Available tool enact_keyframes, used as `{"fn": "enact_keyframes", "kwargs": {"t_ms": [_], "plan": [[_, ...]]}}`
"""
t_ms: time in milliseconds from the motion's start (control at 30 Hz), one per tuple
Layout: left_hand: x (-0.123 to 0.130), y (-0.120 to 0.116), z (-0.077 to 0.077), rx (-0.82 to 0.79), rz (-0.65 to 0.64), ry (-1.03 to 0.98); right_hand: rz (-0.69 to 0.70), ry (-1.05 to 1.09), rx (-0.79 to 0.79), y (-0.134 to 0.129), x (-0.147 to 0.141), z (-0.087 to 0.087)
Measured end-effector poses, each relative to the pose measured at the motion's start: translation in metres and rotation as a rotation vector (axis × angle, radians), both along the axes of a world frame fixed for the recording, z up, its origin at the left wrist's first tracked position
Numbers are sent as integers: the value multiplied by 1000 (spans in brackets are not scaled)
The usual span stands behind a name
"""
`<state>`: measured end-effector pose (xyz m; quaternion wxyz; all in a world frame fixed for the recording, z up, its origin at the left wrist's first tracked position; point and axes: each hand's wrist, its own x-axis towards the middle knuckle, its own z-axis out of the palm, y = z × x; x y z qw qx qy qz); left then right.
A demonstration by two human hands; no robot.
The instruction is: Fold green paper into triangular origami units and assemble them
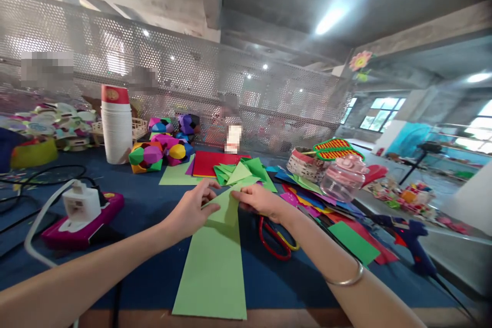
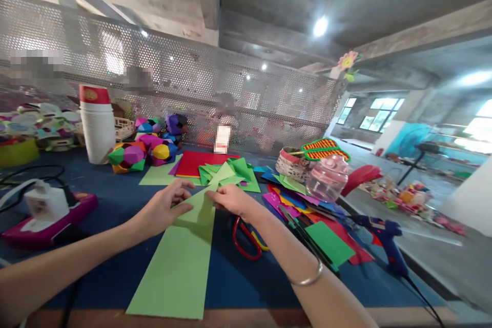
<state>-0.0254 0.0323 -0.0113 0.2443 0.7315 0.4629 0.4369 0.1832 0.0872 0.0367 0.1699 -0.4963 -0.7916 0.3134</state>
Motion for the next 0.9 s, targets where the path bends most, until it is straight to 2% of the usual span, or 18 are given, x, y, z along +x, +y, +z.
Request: {"fn": "enact_keyframes", "kwargs": {"t_ms": [200,367,467,667,800,900], "plan": [[-5,11,-2,21,140,32,-177,78,13,26,16,-1],[-9,8,-6,-9,93,208,-275,5,188,30,44,-1],[-9,6,-7,-4,50,312,-227,-100,269,19,52,1],[-6,8,-2,97,15,437,-80,-276,330,-3,50,3],[-4,9,-1,117,-22,499,-4,-379,284,-9,53,5],[-6,14,-6,90,-39,540,56,-454,241,-10,55,6]]}}
